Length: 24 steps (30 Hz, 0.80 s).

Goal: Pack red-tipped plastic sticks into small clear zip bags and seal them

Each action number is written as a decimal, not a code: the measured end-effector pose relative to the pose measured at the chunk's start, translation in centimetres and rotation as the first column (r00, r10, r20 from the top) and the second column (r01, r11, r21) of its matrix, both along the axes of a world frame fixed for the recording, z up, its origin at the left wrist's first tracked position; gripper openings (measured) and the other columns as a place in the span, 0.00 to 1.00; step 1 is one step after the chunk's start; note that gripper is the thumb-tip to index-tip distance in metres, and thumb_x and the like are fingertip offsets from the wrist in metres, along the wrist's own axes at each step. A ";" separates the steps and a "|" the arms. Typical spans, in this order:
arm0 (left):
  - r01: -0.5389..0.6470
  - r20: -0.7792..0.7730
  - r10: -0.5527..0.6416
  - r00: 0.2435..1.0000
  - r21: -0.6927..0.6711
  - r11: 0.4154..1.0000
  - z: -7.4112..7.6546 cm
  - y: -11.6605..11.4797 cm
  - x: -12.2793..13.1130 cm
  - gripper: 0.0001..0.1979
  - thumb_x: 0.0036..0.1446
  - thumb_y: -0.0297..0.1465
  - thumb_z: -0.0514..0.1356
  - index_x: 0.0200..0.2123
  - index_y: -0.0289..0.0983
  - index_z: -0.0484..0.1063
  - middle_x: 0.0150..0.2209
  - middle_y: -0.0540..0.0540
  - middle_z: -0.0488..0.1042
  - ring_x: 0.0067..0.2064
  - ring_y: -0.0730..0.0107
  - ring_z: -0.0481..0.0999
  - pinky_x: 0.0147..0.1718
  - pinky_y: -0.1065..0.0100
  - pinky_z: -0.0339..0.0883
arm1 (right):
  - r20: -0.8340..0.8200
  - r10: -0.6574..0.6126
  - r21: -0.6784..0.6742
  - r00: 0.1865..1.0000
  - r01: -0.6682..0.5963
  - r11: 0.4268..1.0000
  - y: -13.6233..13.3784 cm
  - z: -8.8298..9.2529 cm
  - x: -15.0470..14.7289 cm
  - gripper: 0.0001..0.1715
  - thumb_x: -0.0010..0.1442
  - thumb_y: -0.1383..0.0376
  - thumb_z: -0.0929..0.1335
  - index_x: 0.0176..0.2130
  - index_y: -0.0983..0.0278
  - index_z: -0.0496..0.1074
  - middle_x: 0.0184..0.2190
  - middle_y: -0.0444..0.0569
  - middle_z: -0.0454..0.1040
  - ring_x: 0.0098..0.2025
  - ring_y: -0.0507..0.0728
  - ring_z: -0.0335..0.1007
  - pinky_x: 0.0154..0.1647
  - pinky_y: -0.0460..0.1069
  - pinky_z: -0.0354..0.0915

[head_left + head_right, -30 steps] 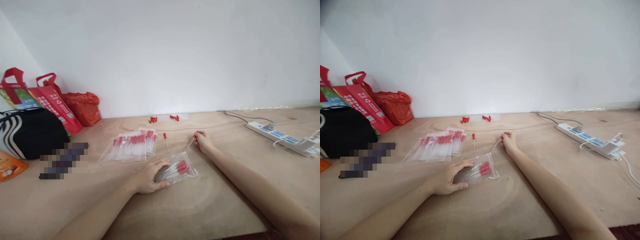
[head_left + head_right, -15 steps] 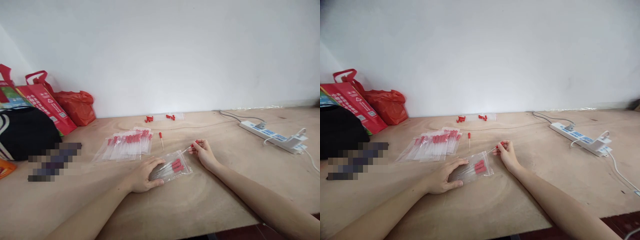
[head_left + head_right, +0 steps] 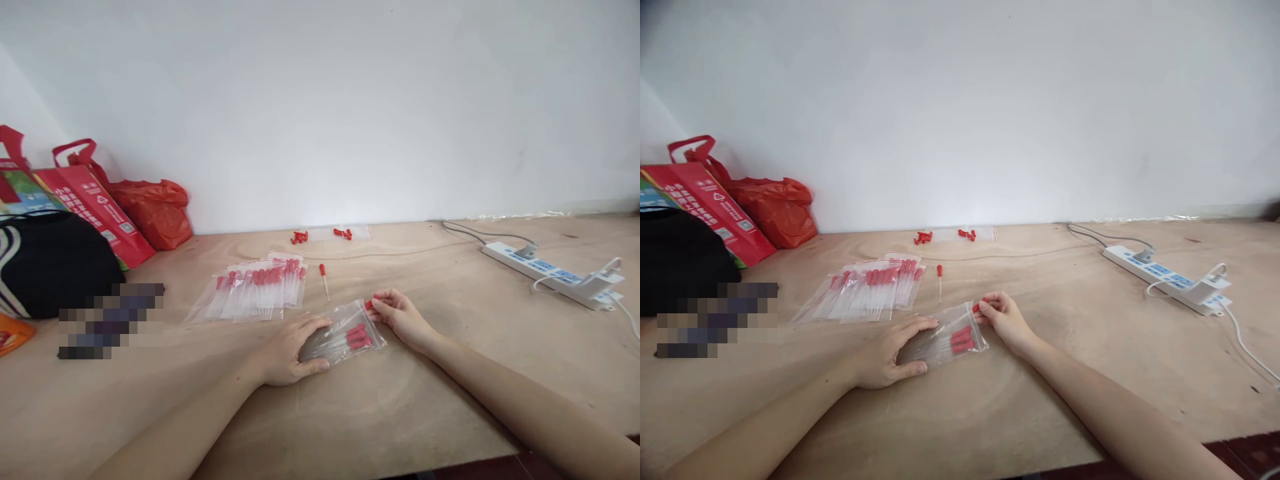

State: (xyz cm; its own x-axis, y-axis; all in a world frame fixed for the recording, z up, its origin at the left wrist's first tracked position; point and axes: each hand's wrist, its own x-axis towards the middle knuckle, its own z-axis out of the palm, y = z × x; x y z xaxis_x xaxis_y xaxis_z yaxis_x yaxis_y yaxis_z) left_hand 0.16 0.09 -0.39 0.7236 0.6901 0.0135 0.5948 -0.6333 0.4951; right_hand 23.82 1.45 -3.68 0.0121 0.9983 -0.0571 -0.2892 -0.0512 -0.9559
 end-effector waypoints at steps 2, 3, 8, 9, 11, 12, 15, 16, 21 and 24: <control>0.007 0.014 -0.007 1.000 0.011 1.000 0.0 0.0 0.1 0.27 0.50 0.43 0.54 0.52 0.42 0.54 0.53 0.46 0.59 0.54 0.60 0.57 0.51 0.58 0.53 | 0.123 0.079 0.007 0.989 -0.081 0.997 -0.2 0.1 -0.2 0.19 0.36 0.58 0.72 0.26 0.65 0.64 0.19 0.41 0.70 0.19 0.47 0.63 0.22 0.43 0.61; 0.007 0.018 -0.007 1.000 0.017 1.000 0.0 0.0 0.1 0.27 0.50 0.43 0.54 0.52 0.42 0.54 0.52 0.46 0.59 0.54 0.60 0.58 0.51 0.57 0.54 | 0.177 0.111 0.001 0.978 -0.113 0.994 -0.2 0.1 -0.3 0.18 0.36 0.58 0.72 0.26 0.66 0.65 0.18 0.41 0.70 0.17 0.46 0.62 0.19 0.43 0.58; -0.006 -0.005 0.006 1.000 0.013 1.000 -0.2 0.0 0.0 0.28 0.49 0.43 0.54 0.53 0.43 0.53 0.54 0.46 0.58 0.55 0.59 0.56 0.52 0.56 0.52 | 0.261 0.162 -0.033 0.952 -0.159 0.987 -0.1 -0.1 -0.7 0.18 0.38 0.57 0.71 0.28 0.66 0.69 0.19 0.42 0.70 0.15 0.46 0.59 0.15 0.42 0.54; -0.007 -0.006 0.007 1.000 0.013 1.000 -0.2 0.0 -0.1 0.28 0.49 0.43 0.54 0.53 0.43 0.53 0.54 0.46 0.58 0.55 0.59 0.55 0.52 0.56 0.52 | 0.261 0.168 -0.022 0.951 -0.169 0.985 -0.2 -0.2 -0.7 0.18 0.39 0.56 0.70 0.28 0.66 0.69 0.20 0.42 0.71 0.15 0.46 0.59 0.15 0.42 0.55; -0.006 0.000 0.006 1.000 0.017 1.000 -0.2 0.0 -0.1 0.28 0.50 0.43 0.54 0.53 0.43 0.53 0.54 0.46 0.58 0.55 0.59 0.56 0.52 0.57 0.52 | 0.293 0.204 -0.004 0.934 -0.212 0.977 -0.2 -0.3 -0.7 0.16 0.43 0.55 0.68 0.28 0.65 0.68 0.18 0.41 0.69 0.14 0.46 0.58 0.14 0.42 0.54; -0.003 0.003 0.003 1.000 0.018 1.000 -0.1 0.0 0.0 0.27 0.50 0.43 0.54 0.53 0.42 0.53 0.53 0.46 0.58 0.55 0.60 0.56 0.52 0.57 0.53 | 0.334 0.218 0.002 0.917 -0.232 0.973 -0.1 -0.2 -0.5 0.15 0.46 0.55 0.66 0.28 0.65 0.68 0.16 0.40 0.67 0.13 0.46 0.56 0.12 0.41 0.52; 0.008 0.008 -0.008 1.000 0.020 1.000 0.0 0.0 0.0 0.27 0.50 0.43 0.54 0.53 0.42 0.54 0.54 0.46 0.58 0.55 0.60 0.56 0.52 0.58 0.52 | 0.518 0.124 0.078 0.846 -0.190 0.979 1.3 0.0 0.0 0.13 0.49 0.56 0.63 0.27 0.64 0.67 0.14 0.39 0.65 0.12 0.46 0.54 0.12 0.42 0.52; 0.017 0.008 -0.017 1.000 0.022 1.000 0.0 0.0 0.0 0.27 0.50 0.43 0.54 0.53 0.42 0.54 0.54 0.46 0.58 0.55 0.60 0.55 0.53 0.57 0.51 | 0.580 0.042 0.137 0.814 -0.149 0.979 2.2 0.1 0.2 0.11 0.49 0.58 0.63 0.26 0.64 0.67 0.17 0.40 0.67 0.14 0.46 0.57 0.15 0.42 0.54; 0.063 0.001 -0.063 0.998 0.027 0.998 -0.2 0.2 -0.1 0.25 0.51 0.42 0.53 0.53 0.44 0.56 0.56 0.47 0.55 0.56 0.62 0.55 0.53 0.58 0.51 | 0.745 -0.174 0.283 0.644 -0.068 0.957 7.7 1.1 -1.8 0.05 0.44 0.65 0.66 0.25 0.65 0.66 0.22 0.44 0.69 0.24 0.49 0.64 0.27 0.45 0.60; 0.074 -0.001 -0.074 0.997 0.035 0.997 -0.3 0.3 -0.2 0.26 0.51 0.43 0.53 0.53 0.44 0.56 0.55 0.46 0.56 0.56 0.62 0.55 0.54 0.57 0.51 | 0.820 -0.134 0.196 0.556 -0.052 0.979 10.4 1.4 -4.6 0.13 0.37 0.63 0.70 0.26 0.64 0.65 0.24 0.47 0.69 0.28 0.54 0.66 0.27 0.47 0.60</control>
State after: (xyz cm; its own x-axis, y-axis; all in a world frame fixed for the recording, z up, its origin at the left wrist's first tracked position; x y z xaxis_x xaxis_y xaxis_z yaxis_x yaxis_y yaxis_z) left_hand -0.05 0.37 -0.67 0.7724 0.6340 0.0374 0.5455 -0.6925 0.4720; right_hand 19.22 11.83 -2.31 0.0020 0.9847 0.1744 0.6347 0.1335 -0.7612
